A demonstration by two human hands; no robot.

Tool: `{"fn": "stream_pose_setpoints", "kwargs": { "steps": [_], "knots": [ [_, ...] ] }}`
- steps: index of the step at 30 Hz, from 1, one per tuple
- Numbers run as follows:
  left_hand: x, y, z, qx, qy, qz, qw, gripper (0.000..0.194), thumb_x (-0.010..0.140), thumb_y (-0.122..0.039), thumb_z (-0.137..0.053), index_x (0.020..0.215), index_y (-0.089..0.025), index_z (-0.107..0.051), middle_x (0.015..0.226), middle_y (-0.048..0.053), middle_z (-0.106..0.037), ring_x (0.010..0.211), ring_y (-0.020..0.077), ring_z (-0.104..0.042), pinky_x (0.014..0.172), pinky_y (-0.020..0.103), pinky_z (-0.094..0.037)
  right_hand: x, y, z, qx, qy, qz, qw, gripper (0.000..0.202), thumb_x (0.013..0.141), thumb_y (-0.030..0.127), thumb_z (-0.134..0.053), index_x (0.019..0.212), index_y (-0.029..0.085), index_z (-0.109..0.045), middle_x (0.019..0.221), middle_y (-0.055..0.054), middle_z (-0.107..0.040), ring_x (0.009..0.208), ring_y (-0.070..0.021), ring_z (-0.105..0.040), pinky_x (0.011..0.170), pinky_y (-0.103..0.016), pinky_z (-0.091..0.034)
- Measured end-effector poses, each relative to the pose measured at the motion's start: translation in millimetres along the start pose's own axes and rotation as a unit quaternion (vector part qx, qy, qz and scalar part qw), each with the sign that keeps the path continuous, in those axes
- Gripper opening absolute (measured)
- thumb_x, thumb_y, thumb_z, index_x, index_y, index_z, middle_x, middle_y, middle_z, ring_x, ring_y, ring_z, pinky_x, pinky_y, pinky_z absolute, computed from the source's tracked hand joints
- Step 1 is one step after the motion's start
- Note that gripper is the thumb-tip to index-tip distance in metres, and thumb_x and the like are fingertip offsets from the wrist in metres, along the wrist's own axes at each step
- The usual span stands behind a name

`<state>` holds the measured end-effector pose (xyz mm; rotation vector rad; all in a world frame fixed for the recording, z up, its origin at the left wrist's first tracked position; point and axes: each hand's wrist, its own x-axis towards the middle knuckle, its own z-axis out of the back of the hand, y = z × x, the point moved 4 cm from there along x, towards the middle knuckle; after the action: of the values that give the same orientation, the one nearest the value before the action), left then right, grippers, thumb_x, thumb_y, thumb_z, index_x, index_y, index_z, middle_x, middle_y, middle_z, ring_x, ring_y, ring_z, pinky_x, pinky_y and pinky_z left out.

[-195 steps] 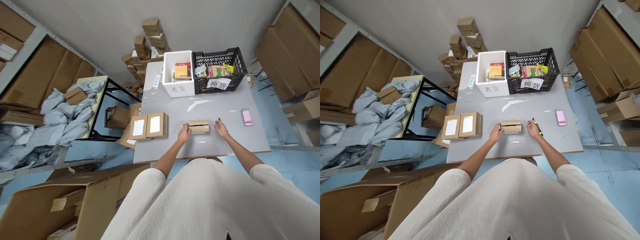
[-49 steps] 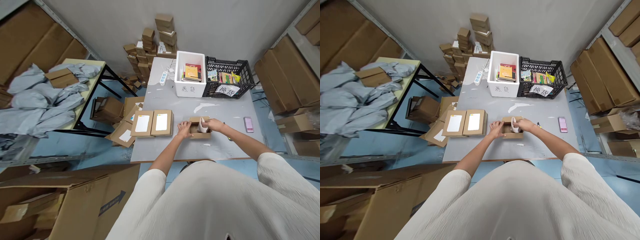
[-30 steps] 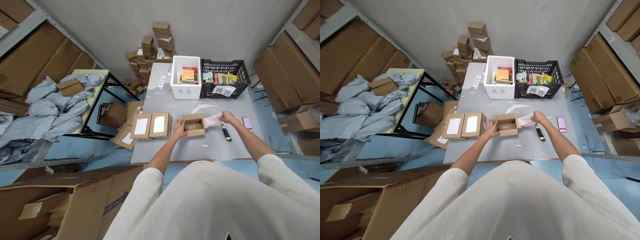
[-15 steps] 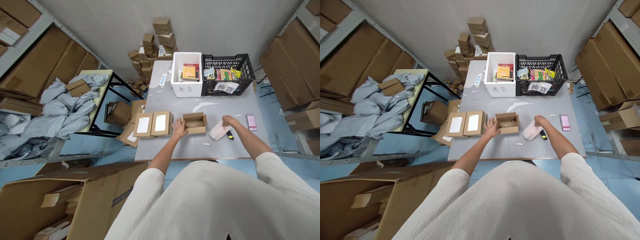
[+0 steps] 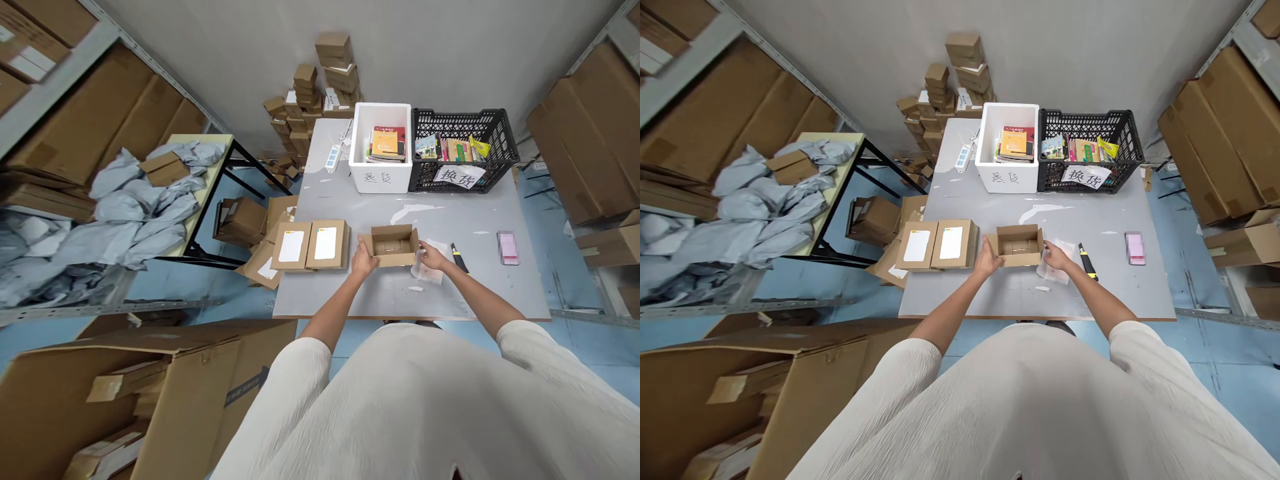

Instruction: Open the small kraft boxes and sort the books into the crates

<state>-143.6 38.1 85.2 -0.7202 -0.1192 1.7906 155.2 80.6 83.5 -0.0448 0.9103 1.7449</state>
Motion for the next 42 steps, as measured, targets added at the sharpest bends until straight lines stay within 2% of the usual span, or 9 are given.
{"fn": "stream_pose_setpoints", "kwargs": {
  "steps": [4, 8, 13, 20, 26, 32, 36, 39, 42],
  "knots": [
    [0, 2, -5.9, -0.117, 0.006, -0.033, 0.993, 0.090, 0.102, -0.053, -0.066, 0.176, -0.025, -0.023, 0.165, 0.016, -0.057, 0.138, 0.0322, -0.066, 0.110, 0.040, -0.054, 1, 10, -17, 0.144, 0.025, -0.014, 0.989, 0.091, 0.095, 0.018, -0.053, 0.179, 0.024, -0.016, 0.166, -0.020, -0.053, 0.109, -0.0237, -0.076, 0.095, -0.038, -0.062],
    [0, 4, -11.9, -0.237, 0.001, -0.072, 0.969, 0.070, 0.104, -0.058, -0.061, 0.163, -0.024, -0.047, 0.163, 0.016, -0.058, 0.135, 0.0310, -0.067, 0.112, 0.041, -0.053, 4, 7, -21, 0.267, -0.006, -0.032, 0.963, 0.086, 0.099, 0.039, -0.063, 0.176, 0.027, -0.029, 0.163, -0.017, -0.057, 0.117, -0.0269, -0.073, 0.106, -0.045, -0.060],
    [15, 5, -8.0, -0.284, -0.020, -0.079, 0.955, 0.077, 0.100, -0.061, -0.068, 0.164, -0.023, -0.047, 0.164, 0.018, -0.056, 0.147, 0.0352, -0.058, 0.120, 0.046, -0.047, 23, 10, -18, 0.323, -0.019, -0.031, 0.946, 0.086, 0.097, 0.056, -0.069, 0.173, 0.030, -0.039, 0.159, -0.015, -0.060, 0.133, -0.0288, -0.067, 0.116, -0.049, -0.055],
    [65, -4, 20.5, -0.294, -0.054, -0.079, 0.951, 0.076, 0.101, -0.052, -0.068, 0.166, -0.022, -0.041, 0.172, 0.018, -0.047, 0.159, 0.0327, -0.046, 0.130, 0.046, -0.038, 73, 40, 1, 0.349, -0.064, -0.028, 0.934, 0.083, 0.098, 0.057, -0.068, 0.171, 0.032, -0.040, 0.165, -0.013, -0.056, 0.141, -0.0307, -0.062, 0.117, -0.052, -0.053],
    [95, -5, 31.2, -0.277, -0.073, -0.068, 0.956, 0.062, 0.103, -0.045, -0.064, 0.157, -0.019, -0.051, 0.164, 0.019, -0.056, 0.155, 0.0319, -0.051, 0.130, 0.046, -0.038, 101, 51, 11, 0.364, -0.054, -0.069, 0.927, 0.074, 0.101, 0.062, -0.063, 0.166, 0.030, -0.049, 0.170, -0.012, -0.051, 0.143, -0.0319, -0.060, 0.114, -0.051, -0.057],
    [73, -1, 32.0, -0.212, -0.141, -0.072, 0.964, 0.056, 0.103, -0.039, -0.062, 0.155, -0.021, -0.052, 0.170, 0.018, -0.048, 0.162, 0.0334, -0.040, 0.132, 0.051, -0.035, 81, 21, 11, 0.366, -0.072, -0.111, 0.921, 0.068, 0.107, 0.063, -0.054, 0.166, 0.029, -0.052, 0.169, -0.012, -0.053, 0.138, -0.0304, -0.065, 0.109, -0.043, -0.059],
    [44, -21, 35.6, -0.147, -0.216, -0.138, 0.955, 0.044, 0.104, -0.030, -0.055, 0.147, -0.022, -0.058, 0.159, 0.018, -0.055, 0.152, 0.0358, -0.047, 0.126, 0.056, -0.039, 56, -12, 12, 0.359, -0.089, -0.141, 0.918, 0.054, 0.109, 0.057, -0.051, 0.150, 0.025, -0.065, 0.156, -0.013, -0.064, 0.126, -0.0269, -0.071, 0.100, -0.036, -0.061],
    [28, -46, 21.0, -0.124, -0.187, -0.197, 0.954, 0.036, 0.103, -0.026, -0.052, 0.138, -0.023, -0.063, 0.147, 0.016, -0.062, 0.143, 0.0350, -0.054, 0.120, 0.053, -0.045, 37, -38, 9, 0.353, -0.096, -0.168, 0.915, 0.048, 0.109, 0.053, -0.050, 0.141, 0.022, -0.069, 0.150, -0.013, -0.067, 0.121, -0.0251, -0.072, 0.094, -0.033, -0.061],
    [16, -71, -10.7, -0.120, -0.132, -0.239, 0.954, 0.038, 0.101, -0.021, -0.052, 0.137, -0.024, -0.064, 0.143, 0.015, -0.063, 0.140, 0.0333, -0.057, 0.117, 0.050, -0.048, 17, -63, 3, 0.341, -0.104, -0.187, 0.915, 0.045, 0.106, 0.052, -0.054, 0.134, 0.022, -0.072, 0.143, -0.014, -0.072, 0.118, -0.0258, -0.073, 0.093, -0.034, -0.061]
  ]
}}
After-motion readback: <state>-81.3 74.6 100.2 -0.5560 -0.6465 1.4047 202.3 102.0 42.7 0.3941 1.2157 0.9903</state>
